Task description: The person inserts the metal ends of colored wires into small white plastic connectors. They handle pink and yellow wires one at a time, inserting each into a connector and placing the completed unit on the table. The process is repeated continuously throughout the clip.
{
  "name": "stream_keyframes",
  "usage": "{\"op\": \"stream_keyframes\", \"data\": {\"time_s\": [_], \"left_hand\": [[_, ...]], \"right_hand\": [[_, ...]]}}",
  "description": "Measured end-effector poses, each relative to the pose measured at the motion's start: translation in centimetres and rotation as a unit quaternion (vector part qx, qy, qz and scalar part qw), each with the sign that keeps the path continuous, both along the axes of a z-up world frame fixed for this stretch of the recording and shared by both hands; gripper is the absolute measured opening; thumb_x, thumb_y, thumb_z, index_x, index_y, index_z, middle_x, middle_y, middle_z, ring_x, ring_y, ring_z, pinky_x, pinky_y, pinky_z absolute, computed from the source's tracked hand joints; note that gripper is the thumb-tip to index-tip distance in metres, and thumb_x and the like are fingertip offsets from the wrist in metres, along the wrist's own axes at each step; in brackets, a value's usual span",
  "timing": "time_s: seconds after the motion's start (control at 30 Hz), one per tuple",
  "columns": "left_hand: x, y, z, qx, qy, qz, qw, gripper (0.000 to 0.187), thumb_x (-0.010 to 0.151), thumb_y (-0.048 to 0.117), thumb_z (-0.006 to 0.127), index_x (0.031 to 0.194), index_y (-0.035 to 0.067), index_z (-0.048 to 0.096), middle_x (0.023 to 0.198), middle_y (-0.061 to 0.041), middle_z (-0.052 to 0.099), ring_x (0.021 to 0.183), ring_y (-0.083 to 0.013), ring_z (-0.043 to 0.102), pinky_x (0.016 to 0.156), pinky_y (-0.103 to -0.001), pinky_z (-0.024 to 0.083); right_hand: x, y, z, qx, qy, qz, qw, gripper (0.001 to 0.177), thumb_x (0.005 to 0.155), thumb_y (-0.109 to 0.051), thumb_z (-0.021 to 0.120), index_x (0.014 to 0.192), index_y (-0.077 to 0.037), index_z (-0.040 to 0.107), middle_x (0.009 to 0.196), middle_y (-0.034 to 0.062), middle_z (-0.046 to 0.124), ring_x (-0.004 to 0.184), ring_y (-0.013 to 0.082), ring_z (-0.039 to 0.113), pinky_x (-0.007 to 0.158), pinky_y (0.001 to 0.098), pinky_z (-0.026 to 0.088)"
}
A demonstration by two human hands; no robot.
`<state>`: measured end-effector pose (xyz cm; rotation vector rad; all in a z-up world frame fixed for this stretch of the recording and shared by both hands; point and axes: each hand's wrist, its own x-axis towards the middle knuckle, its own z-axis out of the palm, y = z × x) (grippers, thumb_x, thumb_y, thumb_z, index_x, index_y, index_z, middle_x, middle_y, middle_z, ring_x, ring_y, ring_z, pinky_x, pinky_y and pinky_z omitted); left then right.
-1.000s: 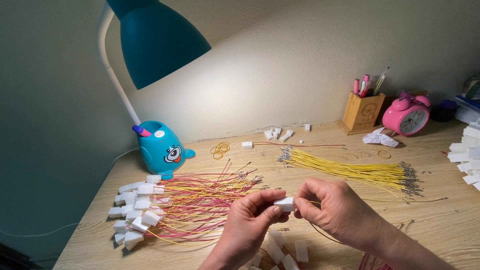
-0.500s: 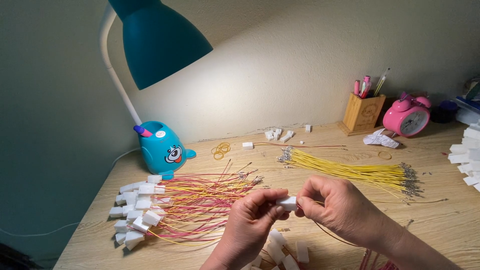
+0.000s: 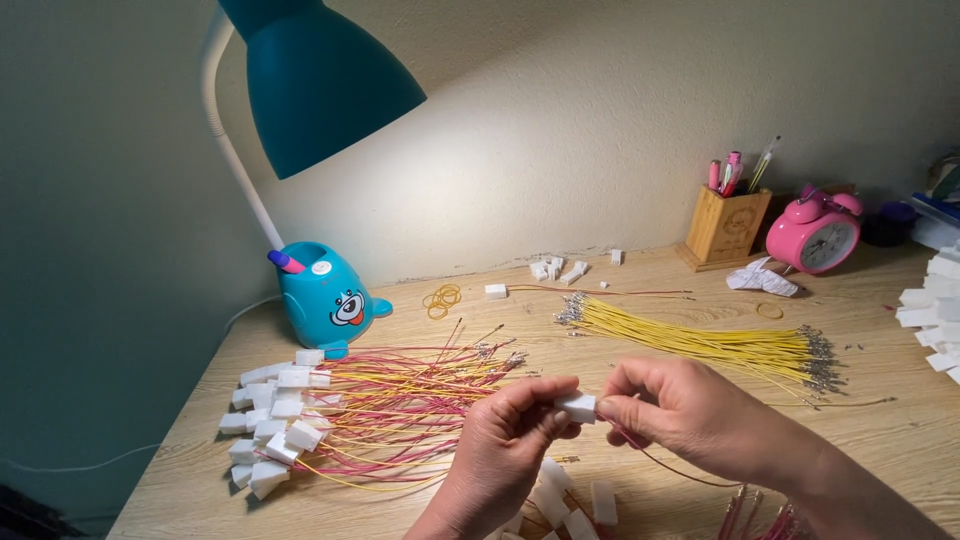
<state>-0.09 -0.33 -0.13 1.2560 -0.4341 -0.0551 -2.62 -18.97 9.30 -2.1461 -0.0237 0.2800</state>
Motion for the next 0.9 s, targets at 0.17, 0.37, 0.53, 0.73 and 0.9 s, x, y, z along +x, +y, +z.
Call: {"op": "stream_keyframes", "data": {"time_s": [0.17,0.37,0.53,0.73,0.9], "left_hand": [[0.6,2.1,1.9,0.052,-0.024,0.008,0.998,0.028,0.086,-0.002,0.065,0.113,-0.001,0.069,0.093,-0.013,0.075,0.077,-0.0167,0.069,0.071,-0.026,0.058],[2.2,10.0,6.8,0.156,-0.066,0.11,0.979,0.031,0.086,-0.003,0.058,0.114,0.003,0.069,0.107,-0.014,0.077,0.101,-0.0194,0.073,0.094,-0.028,0.058],[1.0,15.5,10.9,0.283,0.038,0.266,0.921,0.028,0.091,0.006,0.056,0.113,0.011,0.073,0.113,-0.006,0.075,0.105,-0.0171,0.068,0.097,-0.03,0.052],[1.4,18.6,10.4,0.452,0.152,0.345,0.808,0.032,0.095,0.013,0.049,0.111,0.02,0.075,0.12,0.001,0.069,0.099,-0.0182,0.063,0.078,-0.033,0.049],[2.9,20.9,7.4,0.548,0.09,0.355,0.752,0.038,0.087,0.01,0.048,0.112,0.021,0.074,0.122,-0.001,0.067,0.108,-0.0223,0.061,0.092,-0.035,0.044]], "right_hand": [[-0.5,-0.6,1.7,0.053,0.141,0.039,0.988,0.022,0.097,-0.021,0.057,0.1,-0.003,0.07,0.073,0.015,0.068,0.047,0.0209,0.058,0.041,0.0263,0.042],[-0.2,-3.6,2.2,-0.027,0.121,0.056,0.991,0.028,0.097,-0.021,0.058,0.085,-0.002,0.074,0.059,0.0107,0.056,0.042,0.0148,0.037,0.04,0.0258,0.028],[1.2,-2.6,0.0,-0.036,0.089,0.009,0.995,0.032,0.097,-0.026,0.057,0.095,-0.004,0.079,0.06,0.0087,0.055,0.043,0.0163,0.039,0.042,0.0267,0.03],[1.7,0.2,-1.6,-0.22,0.085,0.027,0.971,0.03,0.094,-0.039,0.052,0.119,-0.031,0.066,0.085,-0.0056,0.075,0.061,0.0082,0.059,0.069,0.0222,0.048],[0.2,0.2,0.3,-0.367,0.103,0.146,0.913,0.011,0.077,-0.038,0.072,0.081,-0.028,0.073,0.075,-0.0128,0.072,0.071,0.0031,0.061,0.067,0.0219,0.043]]}}
